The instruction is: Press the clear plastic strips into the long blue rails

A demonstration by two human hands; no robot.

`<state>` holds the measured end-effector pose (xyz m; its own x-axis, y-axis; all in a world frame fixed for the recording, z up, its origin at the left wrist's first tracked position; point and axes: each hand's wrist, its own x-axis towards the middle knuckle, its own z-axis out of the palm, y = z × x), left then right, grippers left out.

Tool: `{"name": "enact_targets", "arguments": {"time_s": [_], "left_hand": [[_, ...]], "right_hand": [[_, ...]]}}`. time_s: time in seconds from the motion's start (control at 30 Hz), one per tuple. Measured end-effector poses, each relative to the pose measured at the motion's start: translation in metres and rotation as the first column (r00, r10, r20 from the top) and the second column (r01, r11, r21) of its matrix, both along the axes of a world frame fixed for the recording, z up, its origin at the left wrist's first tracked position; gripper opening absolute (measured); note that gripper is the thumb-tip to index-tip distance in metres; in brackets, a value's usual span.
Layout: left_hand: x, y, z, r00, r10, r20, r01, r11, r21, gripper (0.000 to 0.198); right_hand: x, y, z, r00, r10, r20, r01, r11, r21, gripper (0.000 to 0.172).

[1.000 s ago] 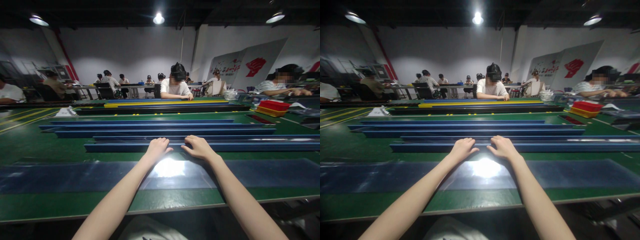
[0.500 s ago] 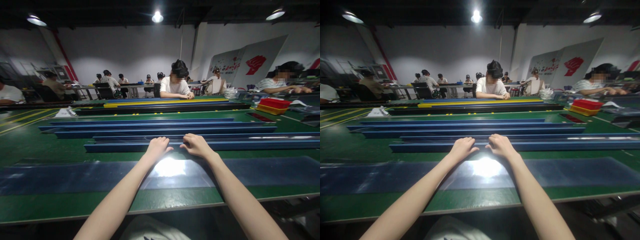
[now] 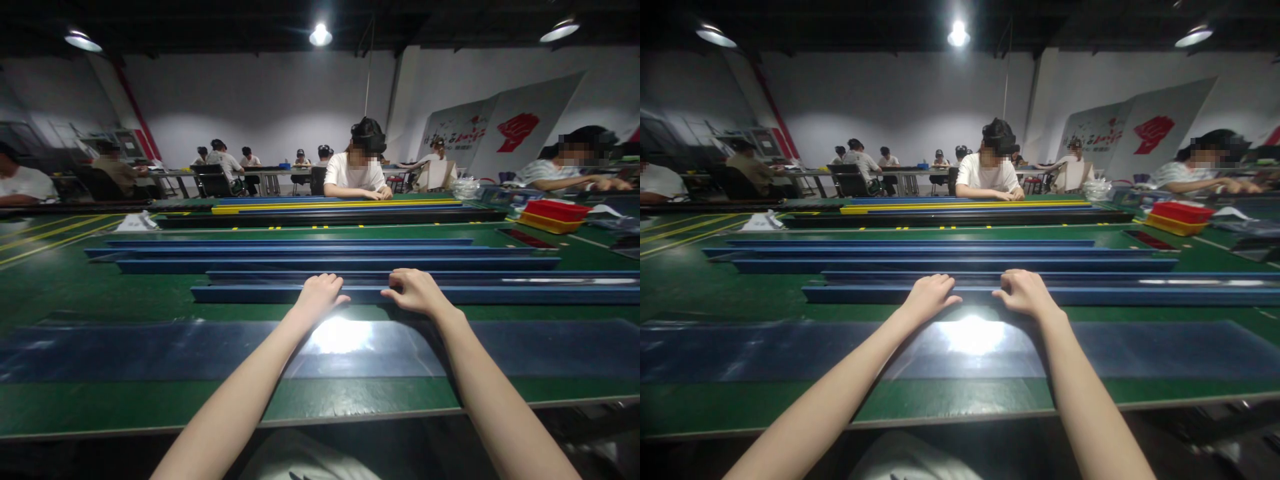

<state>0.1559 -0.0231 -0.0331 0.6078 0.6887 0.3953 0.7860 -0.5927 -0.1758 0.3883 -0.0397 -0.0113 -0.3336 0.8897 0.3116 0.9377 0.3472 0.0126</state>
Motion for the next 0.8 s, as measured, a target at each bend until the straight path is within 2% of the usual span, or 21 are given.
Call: {"name": "enact_targets", "arguments": {"time_s": [0.17, 0.47, 0.8], "left_hand": [[0.001, 0.0, 0.0, 1.0, 0.001, 0.009, -0.001, 1.0, -0.012, 0.029], [0.002, 0.0, -0.001, 1.0, -0.001, 0.009, 0.001, 0.999, -0.037, 0.028], [0.001, -0.001, -0.001, 1.0, 0.004, -0.007, -0.004, 1.0, -0.021, 0.029]], "right_hand": [[-0.003, -0.001, -0.001, 0.999, 0.04, 0.035, -0.041, 0.999, 0.018, 0.027], [-0.026, -0.002, -0.006, 0.992, 0.127, 0.014, -0.127, 0.991, 0.041, 0.03], [-0.022, 0.002, -0.006, 0.991, 0.131, -0.017, -0.13, 0.99, 0.062, 0.034]]}}
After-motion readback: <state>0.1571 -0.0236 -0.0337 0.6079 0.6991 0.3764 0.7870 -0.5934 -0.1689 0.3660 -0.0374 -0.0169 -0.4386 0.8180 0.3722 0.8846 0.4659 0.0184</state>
